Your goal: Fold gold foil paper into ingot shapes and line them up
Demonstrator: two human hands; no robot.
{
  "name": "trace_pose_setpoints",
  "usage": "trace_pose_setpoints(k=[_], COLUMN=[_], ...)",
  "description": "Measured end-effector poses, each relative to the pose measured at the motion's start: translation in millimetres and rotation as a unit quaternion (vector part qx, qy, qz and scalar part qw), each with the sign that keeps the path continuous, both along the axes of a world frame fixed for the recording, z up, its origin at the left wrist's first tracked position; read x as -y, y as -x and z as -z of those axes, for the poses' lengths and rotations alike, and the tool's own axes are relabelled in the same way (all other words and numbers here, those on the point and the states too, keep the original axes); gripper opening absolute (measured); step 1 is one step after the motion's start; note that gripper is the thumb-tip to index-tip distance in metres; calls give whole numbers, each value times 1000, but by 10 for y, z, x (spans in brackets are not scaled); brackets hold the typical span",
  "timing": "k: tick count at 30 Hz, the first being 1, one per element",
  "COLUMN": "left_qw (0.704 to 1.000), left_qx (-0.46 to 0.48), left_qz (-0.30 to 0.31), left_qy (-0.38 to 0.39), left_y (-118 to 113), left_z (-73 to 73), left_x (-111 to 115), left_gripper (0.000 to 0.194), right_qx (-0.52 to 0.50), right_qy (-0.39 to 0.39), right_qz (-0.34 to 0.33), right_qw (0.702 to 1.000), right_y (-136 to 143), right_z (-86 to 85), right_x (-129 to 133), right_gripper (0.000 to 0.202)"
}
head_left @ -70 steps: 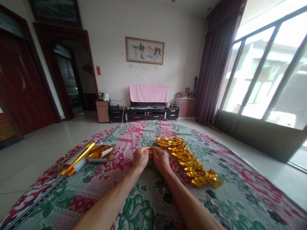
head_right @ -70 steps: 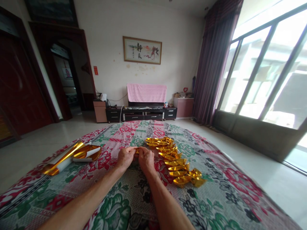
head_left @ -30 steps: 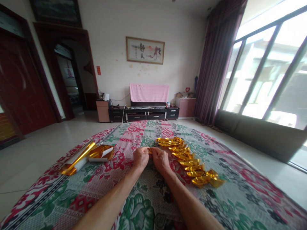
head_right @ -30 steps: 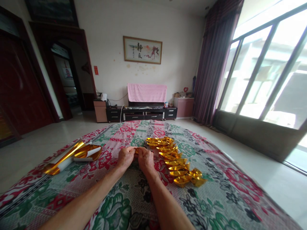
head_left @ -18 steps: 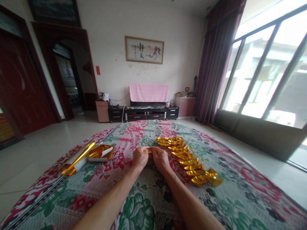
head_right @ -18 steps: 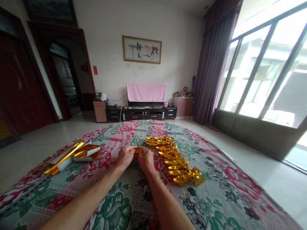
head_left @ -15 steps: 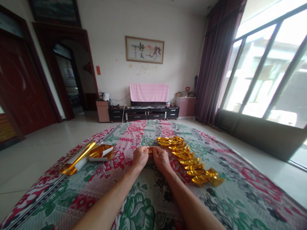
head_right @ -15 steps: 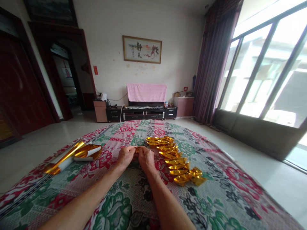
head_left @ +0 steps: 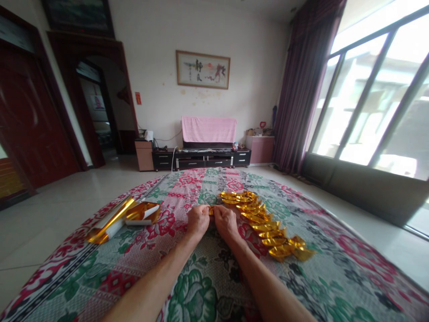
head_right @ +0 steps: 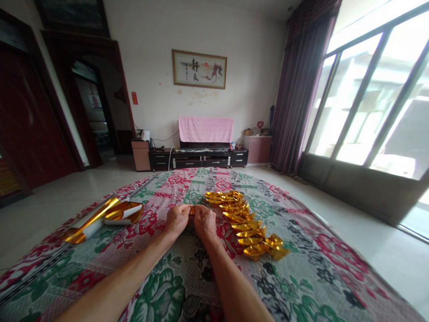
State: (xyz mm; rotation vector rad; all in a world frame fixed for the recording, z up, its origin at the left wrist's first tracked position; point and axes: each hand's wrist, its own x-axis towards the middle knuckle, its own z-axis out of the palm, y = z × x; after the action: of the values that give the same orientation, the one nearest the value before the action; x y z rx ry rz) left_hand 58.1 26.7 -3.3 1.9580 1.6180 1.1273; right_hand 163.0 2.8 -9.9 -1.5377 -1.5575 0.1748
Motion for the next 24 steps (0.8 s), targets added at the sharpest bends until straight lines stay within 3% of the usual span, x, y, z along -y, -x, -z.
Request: trace_pose_setpoints(k=[14, 17, 20, 24], left_qw=[1000, 993, 968, 946], left_qx=[13, 78, 174, 239], left_qz=[26, 60, 83, 74], left_qy=[-1, 67, 159, 204], left_y=[44, 82, 111, 154], left_z=[6, 14, -6, -81], left_x=[-57, -96, -103, -72], left_gripper=[29, 30, 35, 35], right_qx=[-37, -59, -90, -121], right_qy=[1, 6, 7, 22], right_qz=[-23, -20, -43, -63], right_qw=[999, 998, 995, 990], right_y=[-5, -21, -40, -41], right_z=[-22, -42, -49, -12], right_x=[14, 19, 23, 7], right_gripper=[34, 36, 40, 37])
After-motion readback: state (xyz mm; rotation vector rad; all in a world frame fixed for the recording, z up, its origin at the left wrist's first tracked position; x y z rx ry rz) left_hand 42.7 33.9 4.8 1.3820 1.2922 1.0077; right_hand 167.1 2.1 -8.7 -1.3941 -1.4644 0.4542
